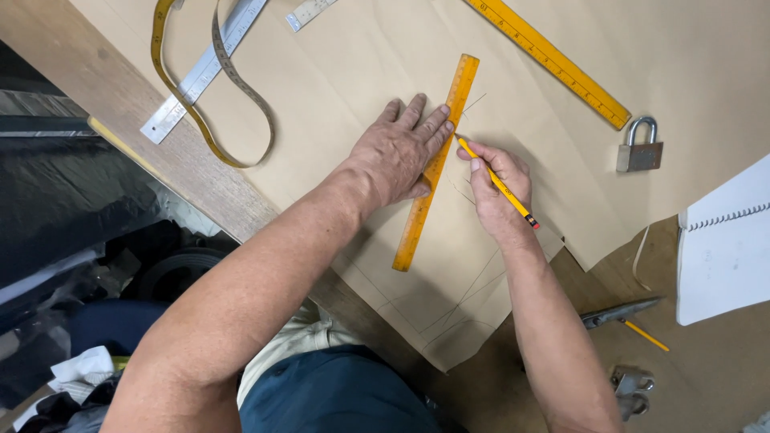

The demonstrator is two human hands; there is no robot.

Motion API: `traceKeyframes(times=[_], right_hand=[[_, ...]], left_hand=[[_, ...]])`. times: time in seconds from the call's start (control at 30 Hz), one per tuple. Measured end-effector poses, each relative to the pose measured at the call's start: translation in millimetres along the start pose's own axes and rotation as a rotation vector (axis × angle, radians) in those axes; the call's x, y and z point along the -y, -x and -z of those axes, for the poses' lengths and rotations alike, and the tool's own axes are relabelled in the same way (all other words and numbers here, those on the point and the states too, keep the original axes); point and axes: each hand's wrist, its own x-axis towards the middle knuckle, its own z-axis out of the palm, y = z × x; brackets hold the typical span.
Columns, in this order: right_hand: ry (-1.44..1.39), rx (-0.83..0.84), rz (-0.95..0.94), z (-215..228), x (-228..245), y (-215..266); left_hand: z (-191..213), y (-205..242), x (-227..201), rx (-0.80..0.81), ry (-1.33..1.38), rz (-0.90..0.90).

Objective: The person measures and marks a large piece of beige fabric on a wooden table using a pencil, a yellow ruler, a flexible measuring tape, and a set square. They draw straight lines and curved patterns on the fabric to create a template.

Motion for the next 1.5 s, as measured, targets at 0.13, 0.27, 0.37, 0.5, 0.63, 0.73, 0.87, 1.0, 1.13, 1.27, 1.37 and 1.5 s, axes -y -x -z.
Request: traceKeyframes(times=[0.13, 0.27, 0.37, 0.5, 0.63, 0.73, 0.87, 1.0, 1.13, 1.27, 1.37, 1.5], right_hand=[[0.015, 0.013, -0.009, 1, 4, -1], [-0.002, 0.019, -0.006, 0, 6, 2], [-0.010, 0.024, -0.006, 1, 6, 2], [-0.015, 0.037, -0.030, 4, 5, 5], [-0.030, 0.055, -0.064, 6, 11, 7], [-0.029, 0.065, -0.059, 7, 11, 6], [-0.031, 0.091, -0.021, 8, 9, 5], [-0.044, 0.105, 0.007, 11, 9, 4], [-0.049, 0.130, 0.007, 13, 10, 5], [-0.026, 0.146, -0.011, 15, 5, 5], [-0.016, 0.166, -0.032, 17, 10, 5], [-0.022, 0.210, -0.074, 22, 18, 6]], left_hand=[[-5, 4, -12, 0.005, 0.011, 0.029], [-9, 5, -18, 0.011, 0.025, 0.056], [-5, 7, -20, 0.004, -0.003, 0.071], [-7, 1, -19, 0.004, 0.011, 0.072], [-7, 3, -22, 0.028, -0.002, 0.075], [-10, 4, -27, 0.016, 0.015, 0.093], [-9, 14, -43, 0.024, 0.051, 0.143], [-5, 18, -49, 0.037, 0.069, 0.172], [-5, 18, -50, 0.030, 0.080, 0.184], [-5, 18, -56, 0.030, 0.101, 0.210], [-7, 20, -64, 0.028, 0.123, 0.232], [-10, 18, -70, 0.031, 0.149, 0.262]])
